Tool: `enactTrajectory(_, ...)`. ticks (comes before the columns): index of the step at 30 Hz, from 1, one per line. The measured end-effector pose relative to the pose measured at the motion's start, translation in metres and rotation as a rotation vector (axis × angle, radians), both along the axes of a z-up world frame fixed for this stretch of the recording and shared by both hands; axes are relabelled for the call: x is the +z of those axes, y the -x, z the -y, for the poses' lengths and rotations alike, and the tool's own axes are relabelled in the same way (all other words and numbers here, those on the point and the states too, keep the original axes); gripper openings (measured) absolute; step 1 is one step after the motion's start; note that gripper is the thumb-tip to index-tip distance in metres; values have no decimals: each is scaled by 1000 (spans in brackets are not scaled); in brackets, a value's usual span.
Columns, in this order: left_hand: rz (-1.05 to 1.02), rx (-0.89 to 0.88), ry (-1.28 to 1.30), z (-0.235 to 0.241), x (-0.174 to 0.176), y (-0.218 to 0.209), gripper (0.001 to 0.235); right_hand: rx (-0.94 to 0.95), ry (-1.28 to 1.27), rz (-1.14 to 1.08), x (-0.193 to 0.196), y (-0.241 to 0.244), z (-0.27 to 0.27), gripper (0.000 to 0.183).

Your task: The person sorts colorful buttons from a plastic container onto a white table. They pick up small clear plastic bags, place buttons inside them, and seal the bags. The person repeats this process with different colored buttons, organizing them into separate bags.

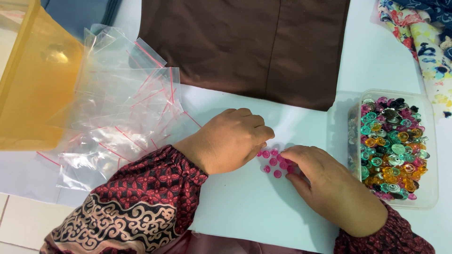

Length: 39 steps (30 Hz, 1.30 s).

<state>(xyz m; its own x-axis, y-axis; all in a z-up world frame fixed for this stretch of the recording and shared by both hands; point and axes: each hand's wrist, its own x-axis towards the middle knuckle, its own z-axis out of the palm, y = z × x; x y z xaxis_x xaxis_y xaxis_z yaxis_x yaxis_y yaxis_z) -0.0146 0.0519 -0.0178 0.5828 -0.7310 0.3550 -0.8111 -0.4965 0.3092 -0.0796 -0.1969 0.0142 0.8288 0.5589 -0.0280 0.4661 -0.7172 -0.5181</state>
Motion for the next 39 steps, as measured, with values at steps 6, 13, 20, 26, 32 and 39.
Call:
enactTrajectory(6, -15, 3, -7, 0, 0, 1, 9, 31, -73, 6, 4, -2, -11, 31)
enactTrajectory(13, 48, 39, 76, -4, 16, -2, 6, 73, -6, 250, 8, 0, -15, 38)
enactTrajectory(20, 204, 148, 237, -42, 94, 39, 29, 222, -21, 682, 12, 5, -32, 16)
enactTrajectory(26, 116, 300, 372, -93, 84, 116, 25, 335, -55, 839, 13, 13, -71, 6)
enactTrajectory(32, 109, 521, 139, -102, 9, 133, 19, 345, 87, 728, 8, 11, -134, 20)
enactTrajectory(39, 63, 546, 3, -94, 5, 134, 26, 331, 44, 770, -20, 0, -135, 16)
